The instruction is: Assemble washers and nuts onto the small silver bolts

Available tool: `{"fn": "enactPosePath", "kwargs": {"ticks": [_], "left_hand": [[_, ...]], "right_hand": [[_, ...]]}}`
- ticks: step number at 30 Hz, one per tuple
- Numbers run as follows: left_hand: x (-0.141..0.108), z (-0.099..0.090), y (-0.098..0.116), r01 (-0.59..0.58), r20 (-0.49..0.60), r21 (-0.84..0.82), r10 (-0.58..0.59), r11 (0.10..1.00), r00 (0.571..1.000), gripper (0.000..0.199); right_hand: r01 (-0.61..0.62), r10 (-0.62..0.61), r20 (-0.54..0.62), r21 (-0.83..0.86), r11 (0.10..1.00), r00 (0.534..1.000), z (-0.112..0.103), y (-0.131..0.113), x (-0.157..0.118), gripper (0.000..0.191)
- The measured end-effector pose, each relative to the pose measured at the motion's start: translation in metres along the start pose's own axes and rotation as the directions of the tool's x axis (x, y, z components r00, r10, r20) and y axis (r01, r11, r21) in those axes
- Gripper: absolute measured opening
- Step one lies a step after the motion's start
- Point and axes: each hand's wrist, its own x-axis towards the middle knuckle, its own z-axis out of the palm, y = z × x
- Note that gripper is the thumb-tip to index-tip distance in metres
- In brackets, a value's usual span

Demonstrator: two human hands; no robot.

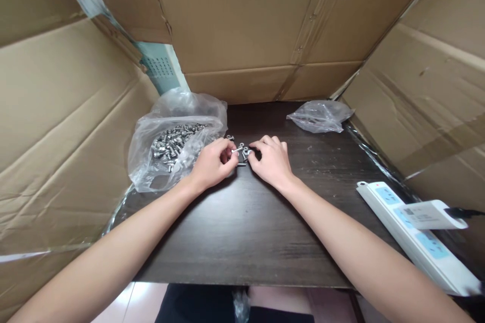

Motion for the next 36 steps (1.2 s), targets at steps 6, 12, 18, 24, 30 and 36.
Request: {"fn": "enactPosePath", "kwargs": {"ticks": [6,12,18,24,30,36], "left_hand": [[0.0,0.0003,0.0003,-0.011,0.007,0.016,0.011,1.0,1.0,0.008],[0.0001,0.0002,0.0009,-0.005,0.018,0.015,0.005,1.0,1.0,0.007],[0.0004,0.0,0.0005,-0.01,0.032,0.02,0.009,1.0,0.999,0.008],[0.0001,0.001,-0.0002,-0.017,0.029,0.022,0.017,1.0,0.999,0.007],[0.0001,0.0007,-0.0003,-0.023,0.03,0.016,0.023,1.0,0.999,0.007],[0.0002,0.0004,0.0001,-0.03,0.039,0.025,0.029,0.999,0.999,0.007]], "right_hand": [[0.039,-0.039,-0.001,-0.036,0.999,0.999,-0.0022,-0.001,-0.0007,0.014],[0.022,-0.021,0.025,-0.054,0.998,0.999,-0.0039,-0.0038,-0.001,0.007],[-0.014,0.015,0.032,-0.032,0.999,0.999,-0.0015,-0.0035,-0.0016,0.003],[-0.052,0.053,0.065,-0.014,0.999,0.997,0.0016,-0.0015,-0.0006,0.003],[-0.046,0.045,0.055,0.004,0.999,0.997,0.0003,-0.0019,0.0001,0.009],[0.057,-0.045,-0.059,0.227,0.972,0.997,-0.0017,-0.0056,-0.0009,0.007]]}}
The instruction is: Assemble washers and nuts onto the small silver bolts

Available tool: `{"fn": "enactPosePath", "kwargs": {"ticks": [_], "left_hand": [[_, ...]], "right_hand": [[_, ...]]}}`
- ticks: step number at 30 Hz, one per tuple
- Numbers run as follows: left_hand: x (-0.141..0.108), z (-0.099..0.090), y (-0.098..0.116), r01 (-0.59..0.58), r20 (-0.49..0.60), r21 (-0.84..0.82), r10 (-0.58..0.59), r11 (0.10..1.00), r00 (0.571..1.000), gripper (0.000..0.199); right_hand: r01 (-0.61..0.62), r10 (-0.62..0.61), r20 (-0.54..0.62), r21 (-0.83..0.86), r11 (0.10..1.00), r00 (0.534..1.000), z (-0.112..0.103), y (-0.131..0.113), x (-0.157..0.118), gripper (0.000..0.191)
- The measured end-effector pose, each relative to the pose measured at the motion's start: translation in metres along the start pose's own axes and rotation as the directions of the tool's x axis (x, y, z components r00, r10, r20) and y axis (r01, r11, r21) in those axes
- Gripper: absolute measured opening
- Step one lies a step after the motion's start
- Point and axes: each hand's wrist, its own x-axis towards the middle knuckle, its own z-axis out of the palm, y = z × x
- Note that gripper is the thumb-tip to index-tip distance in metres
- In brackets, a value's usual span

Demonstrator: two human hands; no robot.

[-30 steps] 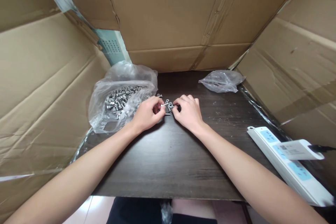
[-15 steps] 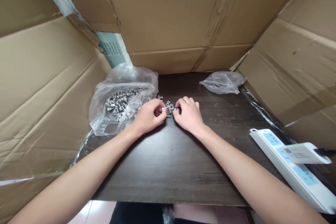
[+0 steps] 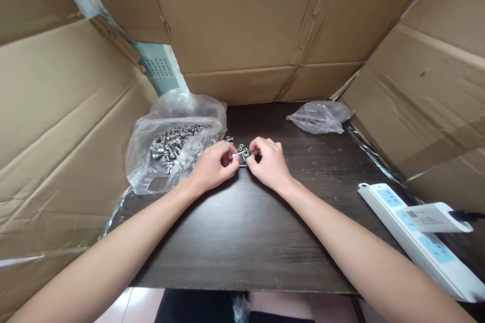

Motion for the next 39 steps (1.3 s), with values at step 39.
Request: {"fn": "enactPosePath", "kwargs": {"ticks": [39], "left_hand": [[-0.001,0.0,-0.002,-0.005,-0.062,0.048,0.008,0.999,0.998,0.009]], "right_hand": [[0.046,-0.046,0.0,-0.103,0.994,0.999,0.004,0.013,0.001,0.019]]}}
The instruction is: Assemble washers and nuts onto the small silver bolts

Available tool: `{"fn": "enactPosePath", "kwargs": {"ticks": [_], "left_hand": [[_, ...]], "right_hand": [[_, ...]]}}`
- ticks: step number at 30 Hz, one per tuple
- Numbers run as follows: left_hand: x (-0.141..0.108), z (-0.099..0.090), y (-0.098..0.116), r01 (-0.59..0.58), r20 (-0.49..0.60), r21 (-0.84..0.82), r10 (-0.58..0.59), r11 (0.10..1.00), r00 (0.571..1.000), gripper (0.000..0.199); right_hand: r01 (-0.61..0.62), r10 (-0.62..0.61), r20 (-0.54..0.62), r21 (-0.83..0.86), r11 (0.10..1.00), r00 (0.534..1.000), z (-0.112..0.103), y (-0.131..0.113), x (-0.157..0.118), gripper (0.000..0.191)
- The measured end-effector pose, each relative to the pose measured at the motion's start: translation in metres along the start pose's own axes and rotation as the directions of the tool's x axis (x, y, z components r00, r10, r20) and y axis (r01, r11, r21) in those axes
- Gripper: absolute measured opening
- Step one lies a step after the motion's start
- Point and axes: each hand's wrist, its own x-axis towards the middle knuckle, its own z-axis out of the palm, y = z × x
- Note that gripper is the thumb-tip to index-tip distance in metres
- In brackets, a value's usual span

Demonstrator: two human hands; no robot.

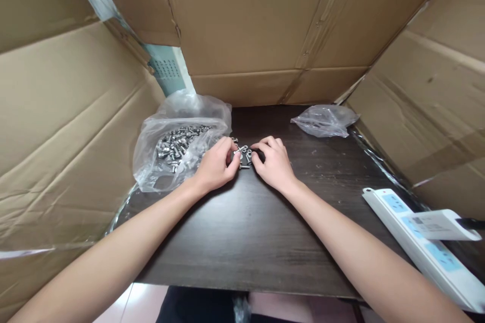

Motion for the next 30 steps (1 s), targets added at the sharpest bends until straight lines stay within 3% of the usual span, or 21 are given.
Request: {"fn": "enactPosePath", "kwargs": {"ticks": [5,12,17,21,24,30], "left_hand": [[0.0,0.001,-0.002,0.0,0.041,-0.002,0.0,1.0,0.999,0.012],[-0.001,0.001,-0.002,0.001,0.06,0.01,-0.001,1.0,0.998,0.011],[0.0,0.0,0.0,-0.004,0.087,-0.004,0.005,1.0,0.996,0.008],[0.0,-0.002,0.002,-0.026,0.109,-0.014,0.027,1.0,0.994,0.011],[0.0,-0.002,0.002,-0.012,0.105,-0.021,0.015,1.0,0.994,0.012],[0.0,-0.003,0.002,-0.016,0.111,0.003,0.016,1.0,0.994,0.017]], "right_hand": [[-0.028,0.035,0.124,-0.057,0.998,0.992,0.0,-0.003,0.0,0.021],[0.031,-0.022,0.122,-0.066,0.997,0.992,-0.002,-0.005,0.0,0.01],[0.114,-0.114,0.011,-0.016,0.993,0.993,-0.003,-0.006,0.0,0.005],[0.214,-0.198,-0.124,0.137,0.967,0.972,-0.004,-0.01,0.0,0.009],[0.269,-0.243,-0.134,0.243,0.932,0.961,-0.005,-0.014,-0.001,0.011],[0.264,-0.22,-0.165,0.335,0.904,0.961,-0.005,-0.018,-0.003,0.01]]}}
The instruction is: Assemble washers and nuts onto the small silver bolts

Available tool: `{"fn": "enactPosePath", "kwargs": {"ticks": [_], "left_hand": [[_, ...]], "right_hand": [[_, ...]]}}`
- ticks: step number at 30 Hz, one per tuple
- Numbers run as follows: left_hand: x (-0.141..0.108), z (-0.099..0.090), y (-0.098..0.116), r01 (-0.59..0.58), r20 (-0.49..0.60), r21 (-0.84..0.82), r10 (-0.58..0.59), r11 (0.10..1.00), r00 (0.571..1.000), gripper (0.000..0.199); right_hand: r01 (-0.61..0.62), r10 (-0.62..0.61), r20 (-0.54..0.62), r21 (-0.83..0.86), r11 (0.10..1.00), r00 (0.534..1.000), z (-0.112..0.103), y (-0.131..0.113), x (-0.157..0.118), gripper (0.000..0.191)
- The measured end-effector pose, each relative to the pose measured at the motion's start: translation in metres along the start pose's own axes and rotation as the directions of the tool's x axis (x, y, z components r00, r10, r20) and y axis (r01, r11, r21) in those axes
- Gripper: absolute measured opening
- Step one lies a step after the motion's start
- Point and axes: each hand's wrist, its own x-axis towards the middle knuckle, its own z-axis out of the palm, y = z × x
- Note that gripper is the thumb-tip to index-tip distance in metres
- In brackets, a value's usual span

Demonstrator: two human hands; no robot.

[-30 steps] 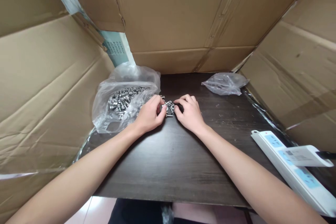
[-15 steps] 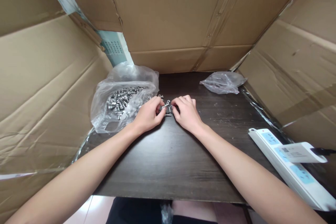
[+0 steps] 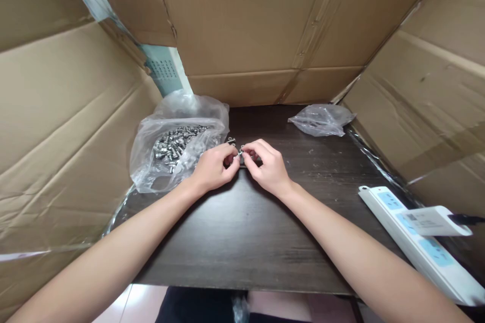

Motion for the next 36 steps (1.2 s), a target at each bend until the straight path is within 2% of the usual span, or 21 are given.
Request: {"fn": "enactPosePath", "kwargs": {"ticks": [7,12,21,36], "left_hand": [[-0.0004,-0.0003,-0.0015,-0.03,0.022,0.031,0.029,0.999,0.999,0.019],[-0.0007,-0.0003,-0.0026,-0.042,0.05,0.039,0.04,0.998,0.998,0.021],[-0.0009,-0.0015,-0.0048,-0.032,0.057,0.012,0.032,0.999,0.998,0.03],[-0.0007,0.0002,-0.0073,-0.023,0.088,0.045,0.019,0.999,0.996,0.033]], "right_hand": [[0.016,-0.016,0.007,0.078,0.997,1.0,0.0,-0.0001,0.0006,0.018],[0.013,-0.014,0.007,0.112,0.994,1.0,0.0007,0.0,0.0008,0.016],[-0.077,0.068,0.06,0.176,0.981,0.996,0.0015,-0.0032,0.0012,0.011],[-0.078,0.074,0.038,0.136,0.988,0.997,0.0037,-0.0032,-0.0017,0.011]]}}
